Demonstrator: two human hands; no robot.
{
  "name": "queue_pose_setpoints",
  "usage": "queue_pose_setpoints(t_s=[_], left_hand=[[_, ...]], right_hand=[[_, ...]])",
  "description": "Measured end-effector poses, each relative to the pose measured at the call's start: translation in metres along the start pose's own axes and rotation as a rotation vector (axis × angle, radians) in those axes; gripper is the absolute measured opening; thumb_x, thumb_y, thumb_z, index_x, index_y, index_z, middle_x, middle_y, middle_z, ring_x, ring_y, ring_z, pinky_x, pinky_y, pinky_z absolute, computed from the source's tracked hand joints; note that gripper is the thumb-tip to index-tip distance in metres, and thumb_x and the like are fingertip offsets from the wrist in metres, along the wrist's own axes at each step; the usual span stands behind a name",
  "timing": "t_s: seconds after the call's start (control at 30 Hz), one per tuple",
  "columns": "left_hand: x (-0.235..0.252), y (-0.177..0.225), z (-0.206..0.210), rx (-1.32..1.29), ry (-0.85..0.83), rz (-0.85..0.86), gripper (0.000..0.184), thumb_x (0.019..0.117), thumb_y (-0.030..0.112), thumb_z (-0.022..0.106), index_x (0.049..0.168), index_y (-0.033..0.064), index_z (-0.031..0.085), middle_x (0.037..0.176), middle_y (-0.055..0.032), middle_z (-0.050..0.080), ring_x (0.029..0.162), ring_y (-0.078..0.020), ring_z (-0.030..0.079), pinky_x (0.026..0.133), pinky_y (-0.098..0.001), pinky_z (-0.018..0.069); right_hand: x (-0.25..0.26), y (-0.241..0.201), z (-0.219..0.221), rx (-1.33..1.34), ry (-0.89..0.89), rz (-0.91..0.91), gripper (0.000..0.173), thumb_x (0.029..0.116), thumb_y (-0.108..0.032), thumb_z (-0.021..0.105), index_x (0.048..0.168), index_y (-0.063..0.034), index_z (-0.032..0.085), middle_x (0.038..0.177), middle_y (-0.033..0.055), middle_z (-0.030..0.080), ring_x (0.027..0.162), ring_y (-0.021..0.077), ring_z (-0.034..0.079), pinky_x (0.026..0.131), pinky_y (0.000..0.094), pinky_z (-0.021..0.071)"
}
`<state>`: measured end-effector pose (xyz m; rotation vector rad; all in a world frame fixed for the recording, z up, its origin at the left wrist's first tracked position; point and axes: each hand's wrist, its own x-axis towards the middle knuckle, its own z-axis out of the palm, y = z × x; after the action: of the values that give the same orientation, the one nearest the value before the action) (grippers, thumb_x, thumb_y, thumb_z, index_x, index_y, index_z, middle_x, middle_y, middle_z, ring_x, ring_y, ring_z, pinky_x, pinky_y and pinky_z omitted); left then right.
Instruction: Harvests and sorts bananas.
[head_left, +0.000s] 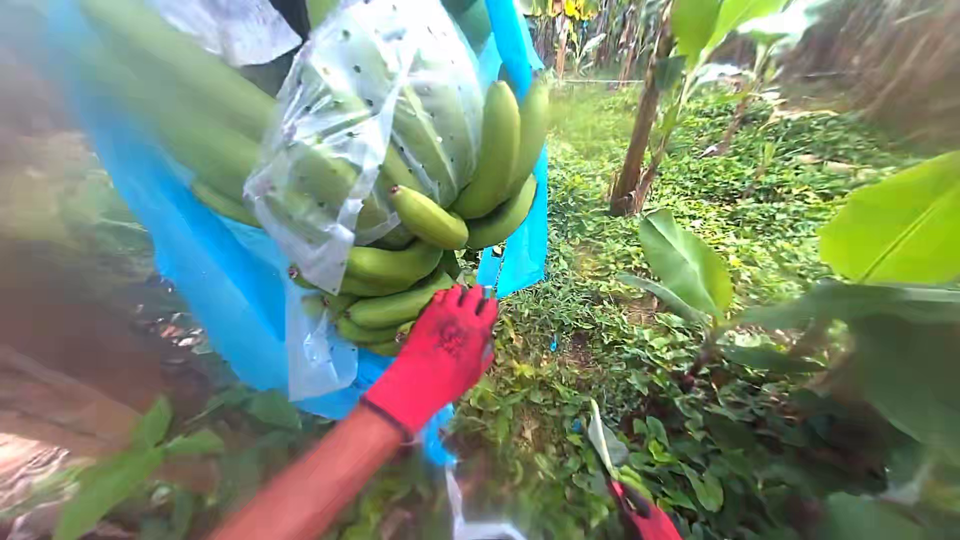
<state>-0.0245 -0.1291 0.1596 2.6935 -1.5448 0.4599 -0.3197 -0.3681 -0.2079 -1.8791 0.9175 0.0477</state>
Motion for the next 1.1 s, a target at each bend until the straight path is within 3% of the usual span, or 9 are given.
queue_pose_setpoints(t_s=[0.07, 0.13, 0.23, 0.33, 0.43, 0.6, 0.77, 1.0, 1.1], left_hand=[[0.022, -0.015, 0.027, 0.117, -0.164, -0.165, 0.08, 0.0869, 0.04, 0.078, 0.15, 0.0006, 0.048, 0.159, -0.027, 0.039, 0.146, -0.0497, 0.035, 0.117, -0.0667, 0.03], [0.036, -0.02, 0.048, 0.203, -0.269, -0.307, 0.092, 0.0824, 0.031, 0.083, 0.155, -0.0043, 0.037, 0.161, -0.0341, 0.029, 0.149, -0.0536, 0.026, 0.119, -0.0688, 0.0259], [0.049, -0.013, 0.057, 0.256, -0.297, -0.484, 0.065, 0.0979, 0.006, 0.059, 0.157, -0.0021, 0.033, 0.157, -0.0384, 0.031, 0.145, -0.0554, 0.033, 0.114, -0.0682, 0.0326], [0.058, -0.011, 0.062, 0.296, -0.285, -0.609, 0.057, 0.1031, 0.001, 0.047, 0.158, 0.0006, 0.032, 0.15, -0.0379, 0.04, 0.138, -0.054, 0.042, 0.109, -0.0661, 0.0388], [0.06, -0.014, 0.073, 0.362, -0.284, -0.651, 0.06, 0.1051, 0.002, 0.045, 0.162, 0.0082, 0.026, 0.149, -0.0354, 0.043, 0.135, -0.0546, 0.045, 0.104, -0.0699, 0.0394], [0.04, -0.021, 0.075, 0.424, -0.253, -0.568, 0.063, 0.1037, 0.0, 0.047, 0.162, 0.0082, 0.025, 0.145, -0.0392, 0.043, 0.13, -0.0585, 0.047, 0.099, -0.07, 0.0432], [0.028, -0.026, 0.068, 0.427, -0.229, -0.526, 0.062, 0.1028, -0.002, 0.047, 0.161, 0.0085, 0.029, 0.141, -0.0383, 0.047, 0.126, -0.0566, 0.051, 0.096, -0.0673, 0.0457], [0.01, -0.035, 0.058, 0.426, -0.258, -0.491, 0.072, 0.0992, -0.004, 0.052, 0.162, 0.0213, 0.029, 0.137, -0.0361, 0.05, 0.122, -0.0561, 0.053, 0.093, -0.0655, 0.0481], [-0.003, -0.043, 0.055, 0.392, -0.251, -0.469, 0.074, 0.0973, -0.003, 0.056, 0.161, 0.0272, 0.033, 0.133, -0.0353, 0.051, 0.119, -0.0562, 0.054, 0.091, -0.0662, 0.0483]], right_hand=[[0.04, -0.03, -0.007, 0.034, -0.028, -0.028, 0.049, 0.1011, -0.035, 0.059, 0.149, -0.027, 0.054, 0.108, 0.015, 0.073, 0.084, 0.0292, 0.071, 0.077, 0.0551, 0.059], [0.059, -0.1, -0.017, 0.021, -0.026, -0.18, 0.054, 0.0995, -0.028, 0.061, 0.153, -0.0316, 0.05, 0.109, 0.0134, 0.073, 0.083, 0.0273, 0.071, 0.076, 0.0533, 0.0592], [0.067, -0.208, -0.031, -0.122, -0.026, -0.478, 0.06, 0.0993, -0.027, 0.059, 0.157, -0.0332, 0.044, 0.116, 0.0097, 0.073, 0.099, 0.0247, 0.071, 0.091, 0.0527, 0.0567], [0.07, -0.292, -0.038, -0.29, -0.042, -0.696, 0.059, 0.1016, -0.03, 0.053, 0.159, -0.0305, 0.041, 0.122, 0.0102, 0.072, 0.111, 0.0273, 0.069, 0.1, 0.0546, 0.0522], [0.08, -0.342, -0.035, -0.457, -0.021, -0.832, 0.057, 0.1026, -0.033, 0.049, 0.159, -0.0325, 0.04, 0.121, 0.0109, 0.072, 0.111, 0.0294, 0.069, 0.099, 0.0555, 0.0519], [0.092, -0.387, -0.018, -0.621, -0.022, -0.938, 0.061, 0.1027, -0.029, 0.048, 0.161, -0.0381, 0.033, 0.123, 0.0149, 0.069, 0.108, 0.0344, 0.068, 0.094, 0.0582, 0.0525], [0.093, -0.408, -0.002, -0.8, 0.067, -0.953, 0.064, 0.102, -0.023, 0.047, 0.16, -0.0443, 0.03, 0.12, 0.0204, 0.067, 0.096, 0.0387, 0.069, 0.08, 0.059, 0.0557], [0.038, -0.444, 0.008, -0.996, 0.139, -0.881, 0.066, 0.1014, -0.01, 0.045, 0.158, -0.0422, 0.035, 0.118, 0.0253, 0.065, 0.091, 0.0424, 0.069, 0.072, 0.0566, 0.0564], [0.072, -0.434, 0.0, -1.002, 0.122, -0.977, 0.065, 0.1025, -0.01, 0.047, 0.157, -0.0438, 0.036, 0.118, 0.0275, 0.064, 0.089, 0.0455, 0.068, 0.071, 0.0605, 0.0557]])
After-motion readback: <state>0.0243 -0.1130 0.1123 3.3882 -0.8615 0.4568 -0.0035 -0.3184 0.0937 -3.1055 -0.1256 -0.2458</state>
